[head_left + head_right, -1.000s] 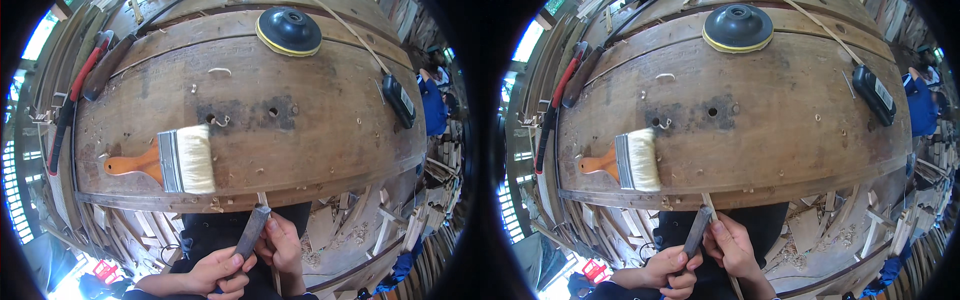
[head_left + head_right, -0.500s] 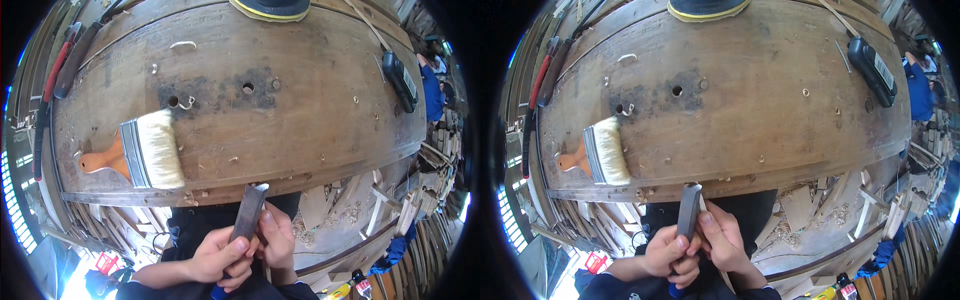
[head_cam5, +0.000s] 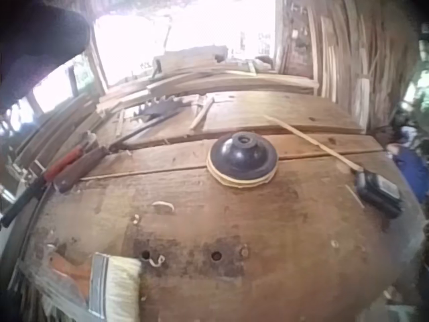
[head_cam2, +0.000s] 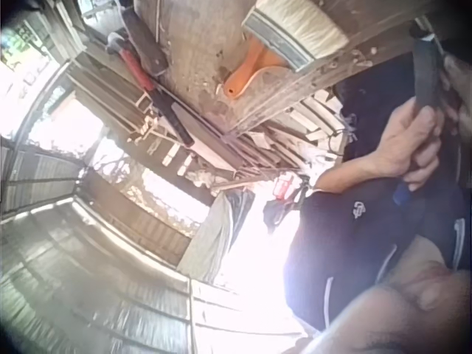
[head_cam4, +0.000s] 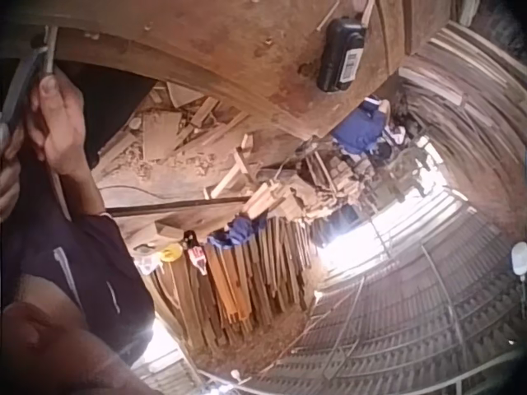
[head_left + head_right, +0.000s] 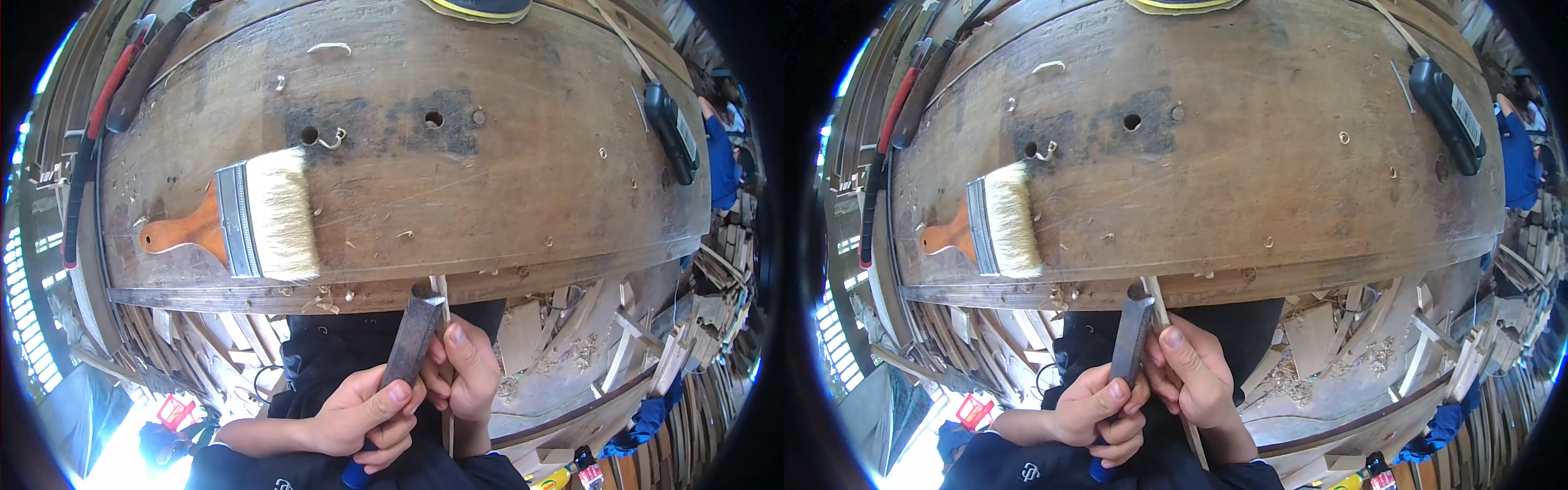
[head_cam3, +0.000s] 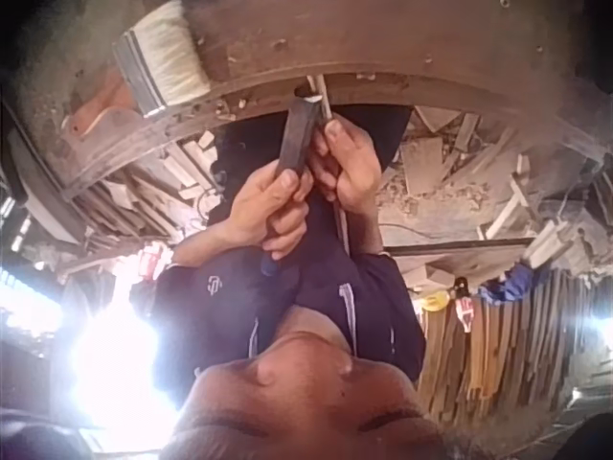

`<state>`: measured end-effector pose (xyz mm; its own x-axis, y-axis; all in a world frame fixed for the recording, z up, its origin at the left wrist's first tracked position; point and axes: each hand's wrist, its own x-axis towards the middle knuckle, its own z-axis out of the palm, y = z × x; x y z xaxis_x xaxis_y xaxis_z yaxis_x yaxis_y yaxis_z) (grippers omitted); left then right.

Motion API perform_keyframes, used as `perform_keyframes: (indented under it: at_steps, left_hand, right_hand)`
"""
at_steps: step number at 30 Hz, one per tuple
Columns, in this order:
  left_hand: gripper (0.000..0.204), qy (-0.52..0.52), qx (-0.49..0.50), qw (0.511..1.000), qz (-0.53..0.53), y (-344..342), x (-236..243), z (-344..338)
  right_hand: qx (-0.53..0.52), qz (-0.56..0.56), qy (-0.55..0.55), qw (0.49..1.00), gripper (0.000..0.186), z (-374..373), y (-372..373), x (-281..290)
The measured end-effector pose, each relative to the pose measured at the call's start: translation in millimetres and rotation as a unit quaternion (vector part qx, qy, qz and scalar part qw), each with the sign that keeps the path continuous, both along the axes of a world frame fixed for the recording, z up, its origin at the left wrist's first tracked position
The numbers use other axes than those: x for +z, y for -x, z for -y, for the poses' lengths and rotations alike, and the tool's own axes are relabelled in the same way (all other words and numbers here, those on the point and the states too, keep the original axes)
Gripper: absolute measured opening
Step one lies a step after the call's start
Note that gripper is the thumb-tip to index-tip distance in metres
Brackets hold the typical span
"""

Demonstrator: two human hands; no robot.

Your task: Using a hand chisel to shape and shave a wooden peg on a workbench.

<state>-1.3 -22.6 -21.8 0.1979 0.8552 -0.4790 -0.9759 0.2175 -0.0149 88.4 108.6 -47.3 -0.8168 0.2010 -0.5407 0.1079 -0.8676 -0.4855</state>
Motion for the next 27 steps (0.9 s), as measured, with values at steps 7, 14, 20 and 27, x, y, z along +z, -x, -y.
perform_keyframes:
  at_steps: [7,14,20,27]
  left_hand:
    - [0.031,-0.005,-0.023,0.999,0.035,3,5,0]
    - [0.031,0.001,-0.024,0.999,0.045,7,0,0]
    - [0.031,0.01,-0.017,0.998,0.066,7,3,5]
    - [0.031,0.029,-0.025,0.996,0.081,3,4,8]
  right_hand:
    - [-0.009,0.054,-0.045,0.997,0.039,2,3,6]
    - [0.0,0.046,-0.046,0.998,0.04,3,0,2]
    - [-0.011,0.036,-0.031,0.999,0.042,2,0,1]
    - [-0.01,0.052,-0.058,0.997,0.043,2,4,1]
